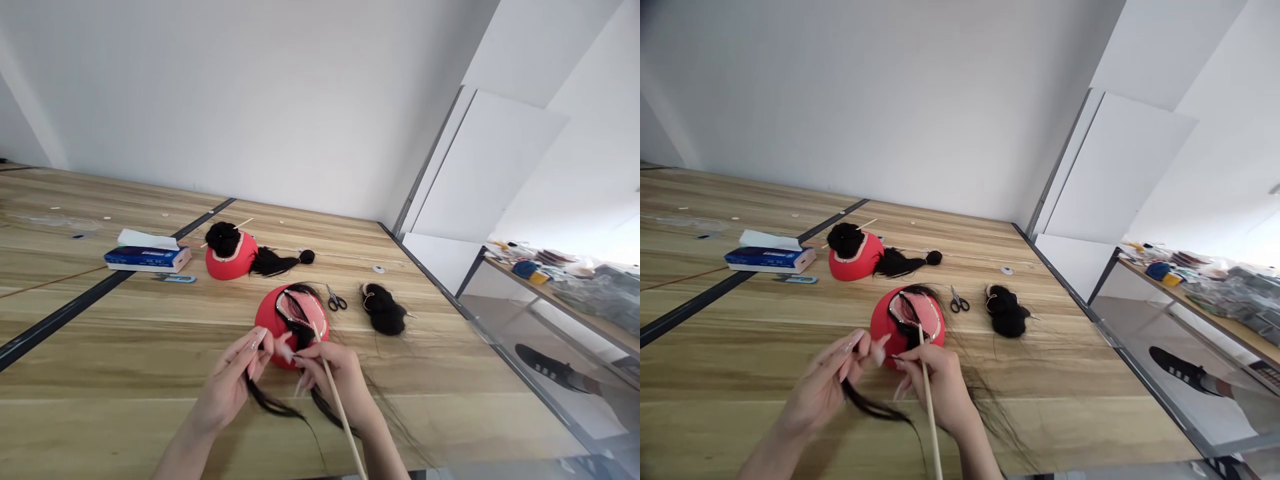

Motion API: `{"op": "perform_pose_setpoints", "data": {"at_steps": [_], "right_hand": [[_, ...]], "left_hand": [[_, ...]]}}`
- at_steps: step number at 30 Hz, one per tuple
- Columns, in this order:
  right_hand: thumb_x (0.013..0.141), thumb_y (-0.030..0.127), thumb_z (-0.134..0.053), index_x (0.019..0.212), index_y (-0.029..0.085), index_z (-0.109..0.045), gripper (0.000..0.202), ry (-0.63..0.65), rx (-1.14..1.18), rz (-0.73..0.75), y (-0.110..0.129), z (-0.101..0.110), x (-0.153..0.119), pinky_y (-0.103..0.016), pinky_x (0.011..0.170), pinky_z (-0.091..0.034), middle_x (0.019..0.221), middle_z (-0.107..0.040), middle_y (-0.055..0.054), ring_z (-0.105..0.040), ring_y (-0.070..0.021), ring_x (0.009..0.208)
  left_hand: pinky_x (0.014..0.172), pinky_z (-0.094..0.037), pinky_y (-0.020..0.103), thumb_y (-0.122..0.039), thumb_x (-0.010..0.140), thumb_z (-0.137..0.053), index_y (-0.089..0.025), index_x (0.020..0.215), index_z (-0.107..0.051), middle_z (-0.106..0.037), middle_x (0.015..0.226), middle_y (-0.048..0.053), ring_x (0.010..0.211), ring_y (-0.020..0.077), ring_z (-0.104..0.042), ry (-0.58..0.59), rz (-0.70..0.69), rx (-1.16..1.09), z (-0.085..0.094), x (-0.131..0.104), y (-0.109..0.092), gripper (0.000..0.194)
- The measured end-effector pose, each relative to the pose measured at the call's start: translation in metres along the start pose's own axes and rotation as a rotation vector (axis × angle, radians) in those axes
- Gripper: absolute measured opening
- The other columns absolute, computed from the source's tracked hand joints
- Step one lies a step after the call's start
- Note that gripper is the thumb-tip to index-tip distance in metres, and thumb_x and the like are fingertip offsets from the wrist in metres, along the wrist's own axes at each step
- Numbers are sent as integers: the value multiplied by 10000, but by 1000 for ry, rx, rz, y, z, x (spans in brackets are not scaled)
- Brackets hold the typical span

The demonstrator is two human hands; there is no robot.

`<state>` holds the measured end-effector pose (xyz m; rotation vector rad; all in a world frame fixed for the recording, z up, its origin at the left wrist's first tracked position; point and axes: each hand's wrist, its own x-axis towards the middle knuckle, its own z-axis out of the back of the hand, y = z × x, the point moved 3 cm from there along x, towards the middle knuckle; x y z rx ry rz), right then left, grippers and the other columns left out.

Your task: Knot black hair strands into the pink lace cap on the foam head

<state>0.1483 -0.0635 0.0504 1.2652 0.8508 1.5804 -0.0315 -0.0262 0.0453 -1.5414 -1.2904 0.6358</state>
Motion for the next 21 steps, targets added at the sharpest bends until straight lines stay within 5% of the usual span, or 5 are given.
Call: {"op": "perform_pose_setpoints", "data": {"at_steps": [5, 12, 16, 21], "right_hand": [[846, 424, -655, 804, 226, -751, 224, -185, -120, -118, -23, 26, -52, -275, 466, -524, 572, -662, -13, -625, -172, 448], [795, 523, -671, 800, 264, -754, 272, -356, -322, -276, -51, 72, -103, -329, 533, -548, 629, -697, -47, -659, -236, 551], [792, 522, -678, 883, 256, -748, 291, -504, -416, -241, -39, 90, -103, -329, 566, -547, 695, -706, -56, -643, -227, 579], [851, 453, -646, 894, 219, -725, 251, -420, -269, -118, -26, 72, -60, -331, 637, -567, 763, -729, -73, -686, -230, 665]], "left_hand": [[474, -349, 235, -457, 861, -628, -167, 598, -478, -406, 611, -24, 496, 80, -334, 3, 93, -58, 7, -19, -9, 419], [513, -314, 262, -544, 878, -574, -187, 585, -416, -424, 631, -4, 549, 112, -339, -174, -35, 230, 49, -24, -18, 488], [532, -324, 254, -518, 903, -554, -190, 639, -437, -412, 648, -11, 570, 114, -342, -176, -55, 316, 61, -30, -17, 437], [491, -344, 240, -493, 930, -516, -188, 737, -505, -418, 647, -20, 538, 106, -375, 4, 2, 262, 40, -22, -1, 361]]}}
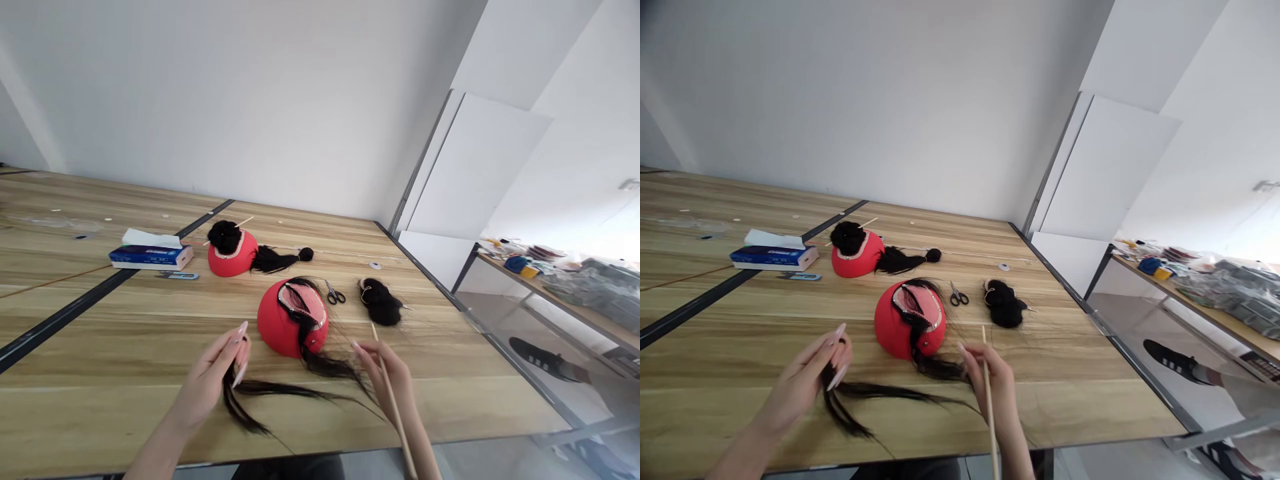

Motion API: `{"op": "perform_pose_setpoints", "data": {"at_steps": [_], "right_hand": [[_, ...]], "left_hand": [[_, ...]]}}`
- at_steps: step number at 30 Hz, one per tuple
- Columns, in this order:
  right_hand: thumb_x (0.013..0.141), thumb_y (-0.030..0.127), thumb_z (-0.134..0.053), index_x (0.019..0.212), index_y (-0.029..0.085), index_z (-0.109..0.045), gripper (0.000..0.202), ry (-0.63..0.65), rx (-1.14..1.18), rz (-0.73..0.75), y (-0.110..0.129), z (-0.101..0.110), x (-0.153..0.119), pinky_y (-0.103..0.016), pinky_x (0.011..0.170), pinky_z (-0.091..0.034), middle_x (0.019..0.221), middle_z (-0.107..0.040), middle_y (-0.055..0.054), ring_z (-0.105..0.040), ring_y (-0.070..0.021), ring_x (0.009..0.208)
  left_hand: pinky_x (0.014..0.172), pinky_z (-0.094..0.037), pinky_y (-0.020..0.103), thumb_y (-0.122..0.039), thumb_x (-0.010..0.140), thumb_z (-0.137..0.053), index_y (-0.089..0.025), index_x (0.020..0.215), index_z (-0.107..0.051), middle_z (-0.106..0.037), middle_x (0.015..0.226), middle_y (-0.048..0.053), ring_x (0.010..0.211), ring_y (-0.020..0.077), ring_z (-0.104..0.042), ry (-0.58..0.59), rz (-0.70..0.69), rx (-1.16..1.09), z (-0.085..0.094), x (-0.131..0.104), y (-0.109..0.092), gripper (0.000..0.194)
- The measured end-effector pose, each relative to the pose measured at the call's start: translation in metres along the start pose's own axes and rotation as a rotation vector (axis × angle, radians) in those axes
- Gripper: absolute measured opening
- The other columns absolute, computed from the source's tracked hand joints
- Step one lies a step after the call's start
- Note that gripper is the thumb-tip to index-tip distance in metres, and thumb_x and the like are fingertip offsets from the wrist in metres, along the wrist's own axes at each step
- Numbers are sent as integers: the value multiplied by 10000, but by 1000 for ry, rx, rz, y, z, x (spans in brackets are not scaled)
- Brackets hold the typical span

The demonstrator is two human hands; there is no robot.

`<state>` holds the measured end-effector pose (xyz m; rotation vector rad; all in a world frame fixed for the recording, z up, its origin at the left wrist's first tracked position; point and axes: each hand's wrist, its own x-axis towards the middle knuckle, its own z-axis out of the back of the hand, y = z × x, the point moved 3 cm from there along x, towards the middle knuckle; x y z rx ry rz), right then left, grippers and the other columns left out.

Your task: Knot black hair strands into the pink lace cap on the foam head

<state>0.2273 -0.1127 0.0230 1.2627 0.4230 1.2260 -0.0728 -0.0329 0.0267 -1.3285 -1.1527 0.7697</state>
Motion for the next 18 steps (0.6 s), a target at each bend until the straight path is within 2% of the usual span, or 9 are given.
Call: {"op": "perform_pose_setpoints", "data": {"at_steps": [2, 4, 8, 10, 12, 16, 18], "right_hand": [[852, 412, -659, 1011, 213, -695, 258, 34, 100, 73, 4, -24, 18, -397, 841, -560, 1065, -730, -115, -706, -274, 933], [815, 401, -704, 1090, 209, -669, 336, 52, 114, 135, 3, -50, 37, -455, 993, -482, 1175, -698, -125, -645, -301, 1114], [806, 408, -706, 1165, 210, -640, 416, 30, 82, 165, -6, -96, 63, -475, 1040, -434, 1212, -675, -132, -607, -306, 1168], [837, 397, -667, 1144, 206, -646, 361, 4, 91, 199, -6, -110, 70, -455, 1046, -424, 1216, -669, -135, -599, -290, 1170], [860, 393, -633, 1094, 206, -662, 300, -5, 84, 205, -4, -117, 77, -442, 1020, -435, 1160, -691, -130, -614, -280, 1119], [779, 485, -696, 856, 213, -705, 283, 23, 104, 113, 1, -111, 99, -392, 877, -488, 864, -732, -68, -655, -260, 864], [844, 560, -576, 791, 200, -687, 381, -32, 146, 59, -1, -103, 110, -370, 813, -496, 782, -715, -59, -654, -242, 785]], "left_hand": [[505, -376, 239, -475, 926, -528, -184, 723, -504, -434, 648, -19, 543, 106, -407, 39, -18, -16, -14, 8, 4, 355], [520, -400, 244, -467, 926, -525, -181, 703, -501, -452, 638, -14, 546, 111, -433, 63, -33, -10, -27, 17, 7, 364], [570, -437, 259, -466, 924, -515, -180, 666, -493, -485, 629, -3, 568, 125, -474, 91, -83, 19, -43, 30, 11, 386], [588, -442, 262, -461, 919, -523, -180, 647, -493, -493, 628, -3, 569, 125, -480, 94, -104, 35, -46, 35, 11, 393], [612, -445, 265, -457, 916, -532, -178, 629, -499, -502, 619, -3, 570, 125, -487, 89, -119, 50, -48, 41, 9, 401], [616, -434, 272, -488, 909, -531, -184, 613, -476, -504, 593, -8, 562, 128, -502, 58, -165, 50, -54, 64, -2, 428], [619, -436, 278, -517, 910, -511, -187, 622, -460, -508, 605, -6, 570, 132, -512, 44, -201, 36, -60, 80, -9, 441]]}}
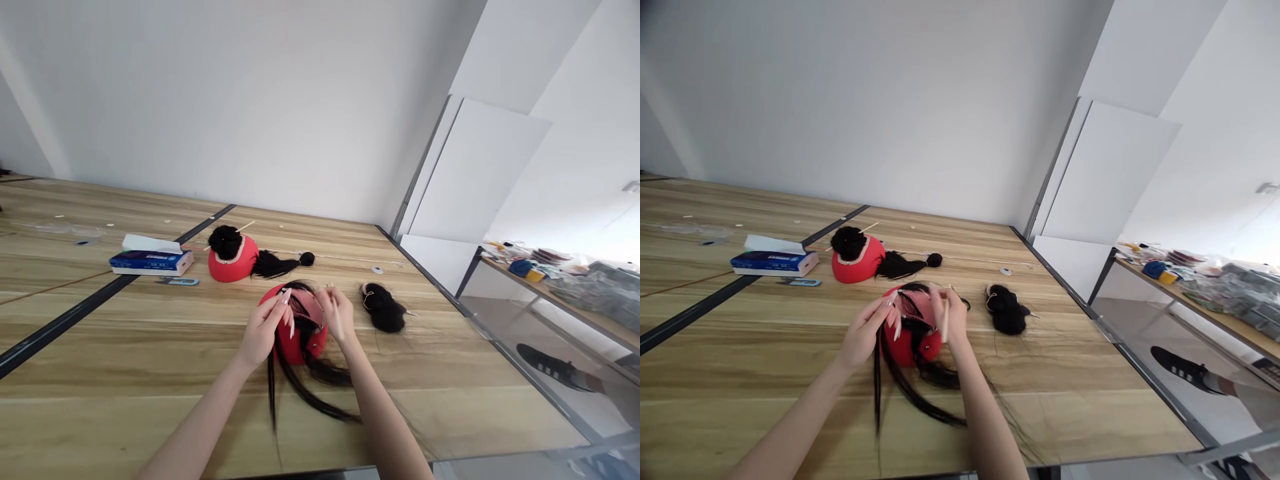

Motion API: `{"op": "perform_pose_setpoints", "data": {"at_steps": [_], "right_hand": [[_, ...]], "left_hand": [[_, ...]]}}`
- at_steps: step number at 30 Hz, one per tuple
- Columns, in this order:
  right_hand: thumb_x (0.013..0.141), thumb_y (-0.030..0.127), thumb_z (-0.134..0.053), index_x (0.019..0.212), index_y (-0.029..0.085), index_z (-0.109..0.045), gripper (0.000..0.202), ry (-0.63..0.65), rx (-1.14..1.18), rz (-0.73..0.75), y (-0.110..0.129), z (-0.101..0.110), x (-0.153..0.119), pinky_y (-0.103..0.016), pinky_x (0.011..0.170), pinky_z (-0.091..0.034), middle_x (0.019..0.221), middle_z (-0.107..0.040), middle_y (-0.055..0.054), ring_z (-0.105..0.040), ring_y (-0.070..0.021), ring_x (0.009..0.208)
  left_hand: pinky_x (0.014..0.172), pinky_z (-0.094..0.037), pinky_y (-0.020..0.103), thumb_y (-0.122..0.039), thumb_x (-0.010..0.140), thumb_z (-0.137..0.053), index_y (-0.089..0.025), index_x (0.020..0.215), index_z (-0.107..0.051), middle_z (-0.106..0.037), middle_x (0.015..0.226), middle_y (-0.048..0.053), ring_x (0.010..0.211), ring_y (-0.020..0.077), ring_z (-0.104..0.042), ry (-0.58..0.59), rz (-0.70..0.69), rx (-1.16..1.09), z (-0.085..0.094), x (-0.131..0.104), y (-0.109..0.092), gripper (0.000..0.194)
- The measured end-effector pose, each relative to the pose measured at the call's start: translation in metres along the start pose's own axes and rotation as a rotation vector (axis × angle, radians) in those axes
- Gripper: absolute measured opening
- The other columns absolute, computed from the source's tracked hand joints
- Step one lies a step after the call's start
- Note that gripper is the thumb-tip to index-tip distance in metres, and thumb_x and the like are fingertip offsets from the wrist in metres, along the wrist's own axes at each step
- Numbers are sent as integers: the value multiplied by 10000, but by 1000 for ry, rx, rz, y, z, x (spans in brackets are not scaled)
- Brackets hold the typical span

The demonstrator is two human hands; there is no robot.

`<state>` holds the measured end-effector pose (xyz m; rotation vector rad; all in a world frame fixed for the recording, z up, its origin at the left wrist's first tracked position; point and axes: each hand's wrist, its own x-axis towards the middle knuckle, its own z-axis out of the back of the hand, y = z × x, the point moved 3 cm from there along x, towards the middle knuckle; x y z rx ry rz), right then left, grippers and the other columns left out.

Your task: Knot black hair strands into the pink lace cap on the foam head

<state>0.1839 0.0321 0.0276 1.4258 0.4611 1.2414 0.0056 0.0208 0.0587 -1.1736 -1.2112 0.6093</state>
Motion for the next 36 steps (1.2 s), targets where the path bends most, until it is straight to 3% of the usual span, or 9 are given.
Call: {"op": "perform_pose_setpoints", "data": {"at_steps": [3, 5, 13, 18, 22, 25, 28, 32, 36], "right_hand": [[940, 587, -330, 882, 174, -654, 528, -171, 141, -66, -9, 12, 7, -340, 732, -504, 798, -700, -78, -665, -225, 768], [933, 606, -316, 940, 164, -637, 546, -241, 217, -99, -18, 17, 4, -317, 635, -493, 742, -675, -69, -654, -213, 698], [916, 617, -410, 1034, 189, -618, 490, -163, 330, -84, -16, 19, -14, -284, 416, -392, 763, -686, -49, -523, -141, 443], [893, 371, -565, 1045, 246, -652, 215, 41, 106, 251, 18, 15, -38, -388, 671, -529, 871, -722, -73, -651, -232, 691], [808, 192, -596, 1263, 294, -603, 466, 228, -12, 510, 37, 12, -48, -469, 835, -520, 1090, -721, -78, -665, -292, 907], [807, 153, -572, 1238, 303, -636, 461, 281, -47, 580, 39, 10, -47, -493, 870, -512, 1101, -728, -69, -660, -306, 966], [843, 155, -570, 1150, 293, -674, 352, 266, -33, 530, 36, 11, -44, -481, 867, -516, 1095, -729, -74, -661, -289, 948], [925, 271, -525, 1089, 250, -678, 225, 188, 126, 266, 24, 13, -42, -423, 816, -539, 1048, -731, -91, -687, -259, 880], [989, 449, -365, 979, 206, -683, 400, -37, 256, 51, 8, 14, -37, -375, 717, -541, 872, -733, -84, -677, -222, 744]], "left_hand": [[596, -436, 276, -529, 910, -504, -187, 639, -466, -496, 610, -8, 573, 131, -502, -8, -50, -11, -8, 23, -1, 438], [543, -417, 268, -535, 917, -487, -192, 635, -449, -462, 587, -19, 541, 126, -477, -11, -69, -10, -11, 29, 4, 445], [560, -397, 272, -483, 971, -415, -202, 669, -449, -430, 594, -20, 548, 130, -435, -50, -122, 117, -4, 6, 27, 413], [660, -397, 288, -430, 961, -469, -190, 661, -510, -474, 671, 11, 657, 154, -437, 50, -190, 232, -14, -2, 18, 387], [720, -428, 290, -341, 1000, -386, -184, 764, -566, -537, 780, 38, 748, 168, -496, 189, -279, 369, -21, -6, 15, 336], [711, -435, 281, -288, 1005, -371, -180, 780, -566, -536, 788, 36, 742, 160, -510, 194, -311, 463, -21, -6, 17, 316], [646, -414, 271, -229, 994, -383, -183, 743, -536, -502, 713, 15, 674, 149, -486, 134, -395, 569, -18, -6, 17, 298], [634, -396, 287, -171, 981, -377, -187, 717, -494, -471, 675, 11, 653, 153, -460, 11, -489, 627, -12, -6, 19, 289], [640, -380, 315, -141, 957, -406, -186, 704, -493, -483, 673, 20, 656, 162, -447, -46, -564, 641, -8, -8, 20, 271]]}}
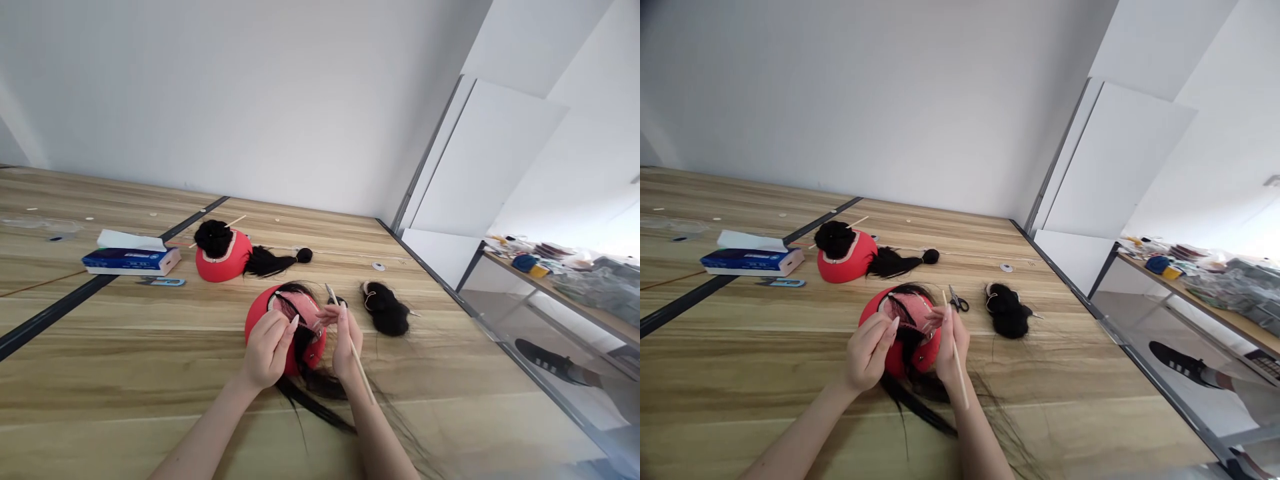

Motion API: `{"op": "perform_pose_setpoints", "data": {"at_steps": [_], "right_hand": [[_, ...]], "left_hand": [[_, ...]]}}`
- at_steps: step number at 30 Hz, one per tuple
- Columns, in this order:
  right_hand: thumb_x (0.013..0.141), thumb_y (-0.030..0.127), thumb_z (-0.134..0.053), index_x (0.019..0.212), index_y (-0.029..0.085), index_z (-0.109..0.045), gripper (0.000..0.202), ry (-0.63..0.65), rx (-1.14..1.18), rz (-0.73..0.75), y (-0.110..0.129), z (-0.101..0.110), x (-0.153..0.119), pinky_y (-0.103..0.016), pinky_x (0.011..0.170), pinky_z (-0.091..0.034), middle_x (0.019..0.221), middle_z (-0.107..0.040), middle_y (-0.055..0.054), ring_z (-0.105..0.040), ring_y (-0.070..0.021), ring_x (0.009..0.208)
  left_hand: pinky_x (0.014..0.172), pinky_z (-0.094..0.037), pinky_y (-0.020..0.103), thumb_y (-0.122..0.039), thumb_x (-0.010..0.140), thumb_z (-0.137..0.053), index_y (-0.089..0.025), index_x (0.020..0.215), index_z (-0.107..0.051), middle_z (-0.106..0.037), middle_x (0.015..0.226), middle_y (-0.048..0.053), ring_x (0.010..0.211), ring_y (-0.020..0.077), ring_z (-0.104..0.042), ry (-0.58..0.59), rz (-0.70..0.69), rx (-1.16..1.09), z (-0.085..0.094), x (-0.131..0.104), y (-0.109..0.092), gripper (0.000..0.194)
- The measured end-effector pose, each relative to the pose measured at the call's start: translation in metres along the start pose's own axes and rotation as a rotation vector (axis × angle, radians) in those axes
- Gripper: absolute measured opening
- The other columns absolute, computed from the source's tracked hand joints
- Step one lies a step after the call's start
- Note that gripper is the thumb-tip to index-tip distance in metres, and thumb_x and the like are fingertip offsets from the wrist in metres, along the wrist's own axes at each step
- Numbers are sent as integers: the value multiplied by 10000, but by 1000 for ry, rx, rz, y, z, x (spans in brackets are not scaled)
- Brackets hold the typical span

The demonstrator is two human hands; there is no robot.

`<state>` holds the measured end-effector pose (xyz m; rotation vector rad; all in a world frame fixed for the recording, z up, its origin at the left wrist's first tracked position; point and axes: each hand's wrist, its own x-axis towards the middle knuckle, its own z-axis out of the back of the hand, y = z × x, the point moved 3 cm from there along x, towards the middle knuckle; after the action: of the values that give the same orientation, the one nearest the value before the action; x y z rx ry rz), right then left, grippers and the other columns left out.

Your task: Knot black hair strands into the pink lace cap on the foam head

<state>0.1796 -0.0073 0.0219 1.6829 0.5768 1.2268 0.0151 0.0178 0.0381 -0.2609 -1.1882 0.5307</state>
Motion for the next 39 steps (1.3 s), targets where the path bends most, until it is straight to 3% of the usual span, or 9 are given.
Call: {"op": "perform_pose_setpoints", "data": {"at_steps": [3, 10, 15, 19, 24, 27, 32, 35, 39], "right_hand": [[986, 531, -309, 1017, 179, -680, 513, -105, 21, -7, -7, 4, 5, -410, 799, -522, 865, -716, -90, -656, -226, 797], [964, 580, -354, 1040, 186, -666, 509, -47, 209, -61, -17, 3, 7, -401, 715, -564, 844, -630, -55, -663, -197, 711], [951, 579, -396, 997, 196, -669, 473, -6, 250, -69, -18, 0, 3, -289, 473, -538, 814, -589, -32, -634, -154, 599], [957, 574, -383, 1003, 195, -654, 468, 30, 277, -115, -16, -1, 2, -217, 333, -420, 806, -604, -22, -546, -95, 441], [926, 617, -410, 1059, 170, -681, 540, -115, 240, -55, -12, 8, 10, -284, 516, -531, 863, -654, -69, -618, -149, 623], [909, 615, -452, 1061, 160, -699, 539, -121, 223, -83, -12, 10, 14, -310, 607, -540, 877, -673, -79, -621, -163, 685], [844, 422, -681, 603, 179, -587, 355, 64, 291, -235, -20, 1, 12, -207, 393, -348, 464, -492, 59, -413, -71, 390], [850, 402, -676, 689, 184, -611, 280, 153, 424, -310, -22, -6, 8, -199, 368, -336, 508, -547, 53, -443, -72, 378], [828, 383, -704, 704, 188, -603, 252, 157, 477, -337, -25, -8, 8, -198, 361, -363, 546, -584, 42, -482, -81, 389]], "left_hand": [[670, -382, 332, -102, 917, -458, -182, 682, -488, -489, 645, 8, 649, 157, -433, -26, -81, 11, -1, 0, -3, 250], [797, -518, 360, -50, 867, -483, -182, 651, -476, -446, 599, -31, 575, 121, -425, 95, -400, 69, -16, -5, -19, 253], [777, -533, 367, -49, 857, -482, -178, 641, -478, -458, 587, -29, 558, 115, -409, 42, -368, 84, -15, -6, -15, 252], [907, -542, 422, -43, 857, -476, -181, 629, -480, -419, 575, -37, 553, 116, -384, 118, -380, 123, -18, -5, -16, 267], [903, -566, 385, -49, 864, -457, -186, 616, -486, -427, 570, -30, 544, 120, -402, 202, -440, 155, -28, -7, -24, 285], [864, -575, 347, -66, 867, -475, -183, 619, -496, -437, 572, -25, 546, 120, -407, 209, -441, 150, -30, -9, -25, 276], [794, -570, 326, -62, 862, -464, -179, 623, -500, -460, 588, -2, 579, 135, -407, 211, -438, 147, -28, -9, -25, 268], [758, -558, 328, -58, 857, -465, -178, 625, -495, -461, 596, 0, 591, 138, -402, 187, -428, 157, -26, -8, -24, 263], [822, -539, 377, -46, 847, -483, -177, 615, -480, -422, 584, -21, 577, 127, -383, 116, -375, 185, -20, -5, -18, 267]]}}
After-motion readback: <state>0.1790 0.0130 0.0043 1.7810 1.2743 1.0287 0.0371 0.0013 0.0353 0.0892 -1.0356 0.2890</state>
